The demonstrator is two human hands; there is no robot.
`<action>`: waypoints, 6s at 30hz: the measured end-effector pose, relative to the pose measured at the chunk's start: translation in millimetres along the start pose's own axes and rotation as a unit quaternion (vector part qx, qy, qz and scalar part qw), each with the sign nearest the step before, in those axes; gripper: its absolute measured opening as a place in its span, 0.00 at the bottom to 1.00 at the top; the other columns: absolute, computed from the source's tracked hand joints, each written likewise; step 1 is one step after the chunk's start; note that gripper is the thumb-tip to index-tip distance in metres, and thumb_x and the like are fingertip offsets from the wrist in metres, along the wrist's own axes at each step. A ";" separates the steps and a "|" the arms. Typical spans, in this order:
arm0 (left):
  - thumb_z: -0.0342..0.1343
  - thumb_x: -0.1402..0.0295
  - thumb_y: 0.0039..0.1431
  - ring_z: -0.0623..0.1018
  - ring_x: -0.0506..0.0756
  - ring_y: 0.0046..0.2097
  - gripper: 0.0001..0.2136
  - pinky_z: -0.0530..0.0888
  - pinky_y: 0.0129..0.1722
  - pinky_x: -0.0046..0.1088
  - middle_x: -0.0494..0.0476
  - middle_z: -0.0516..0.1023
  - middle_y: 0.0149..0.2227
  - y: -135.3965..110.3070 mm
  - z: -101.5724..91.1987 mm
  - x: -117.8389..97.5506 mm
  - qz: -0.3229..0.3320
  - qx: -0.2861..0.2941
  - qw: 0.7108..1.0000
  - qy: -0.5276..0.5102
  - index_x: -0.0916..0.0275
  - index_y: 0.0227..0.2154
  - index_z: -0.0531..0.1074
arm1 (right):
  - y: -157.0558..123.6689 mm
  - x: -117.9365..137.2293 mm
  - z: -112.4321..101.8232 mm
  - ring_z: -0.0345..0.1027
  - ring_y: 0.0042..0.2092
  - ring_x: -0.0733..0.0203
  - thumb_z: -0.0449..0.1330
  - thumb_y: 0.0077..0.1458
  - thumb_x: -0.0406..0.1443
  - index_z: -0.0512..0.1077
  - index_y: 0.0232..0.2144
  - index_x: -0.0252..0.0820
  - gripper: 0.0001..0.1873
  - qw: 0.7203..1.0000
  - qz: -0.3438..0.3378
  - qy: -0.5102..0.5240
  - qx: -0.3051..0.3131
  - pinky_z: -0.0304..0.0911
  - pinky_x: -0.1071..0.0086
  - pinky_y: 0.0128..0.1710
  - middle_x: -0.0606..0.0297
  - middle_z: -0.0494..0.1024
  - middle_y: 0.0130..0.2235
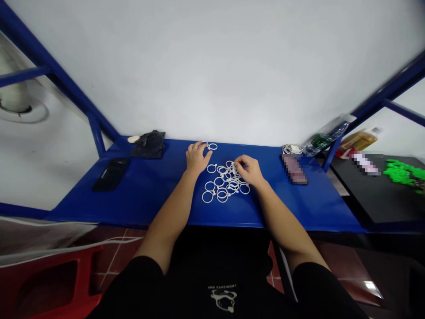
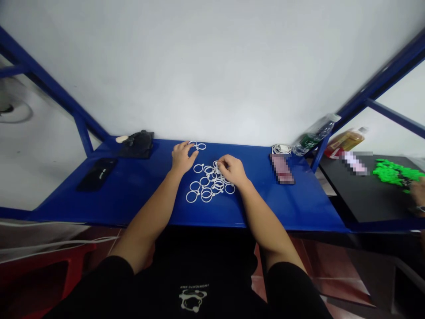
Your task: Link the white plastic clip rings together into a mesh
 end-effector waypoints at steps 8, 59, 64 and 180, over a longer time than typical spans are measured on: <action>0.59 0.54 0.67 0.65 0.73 0.70 0.32 0.62 0.67 0.55 0.70 0.69 0.69 -2.0 15.8 20.8 -0.077 0.130 0.982 0.114 0.60 0.70 0.63 | 2.1 -2.9 5.9 0.73 0.33 0.58 0.62 0.65 0.41 0.79 0.39 0.44 0.09 0.998 0.021 -0.047 0.023 0.64 0.66 0.35 0.63 0.81 0.33; 0.61 0.61 0.70 0.84 0.56 0.43 0.09 0.81 0.48 0.37 0.57 0.85 0.40 -36.9 -1.3 -72.0 0.186 -0.005 0.940 -0.287 0.57 0.37 0.83 | -1.5 -0.8 13.5 0.77 0.40 0.55 0.55 0.73 0.45 0.81 0.46 0.46 0.16 0.999 -0.031 0.003 0.024 0.70 0.63 0.44 0.59 0.84 0.39; 0.59 0.62 0.71 0.83 0.57 0.48 0.09 0.80 0.53 0.40 0.58 0.85 0.45 -35.0 -2.0 -73.7 0.189 0.013 0.943 -0.274 0.57 0.40 0.84 | -1.6 -0.8 11.9 0.75 0.37 0.56 0.57 0.71 0.47 0.81 0.42 0.45 0.16 1.000 -0.006 0.031 0.003 0.70 0.63 0.42 0.60 0.83 0.36; 0.56 0.62 0.74 0.83 0.57 0.43 0.10 0.74 0.47 0.38 0.57 0.85 0.40 -25.3 5.4 -67.6 0.255 0.047 0.961 -0.099 0.57 0.43 0.83 | -3.8 0.3 6.1 0.80 0.39 0.55 0.58 0.70 0.41 0.81 0.43 0.46 0.12 0.998 -0.038 -0.039 -0.040 0.73 0.62 0.42 0.59 0.86 0.39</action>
Point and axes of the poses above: each hand's wrist, its own y-axis towards the middle knuckle, its own z-axis out of the palm, x = y × z, the point moved 5 cm from there along y, towards the middle knuckle
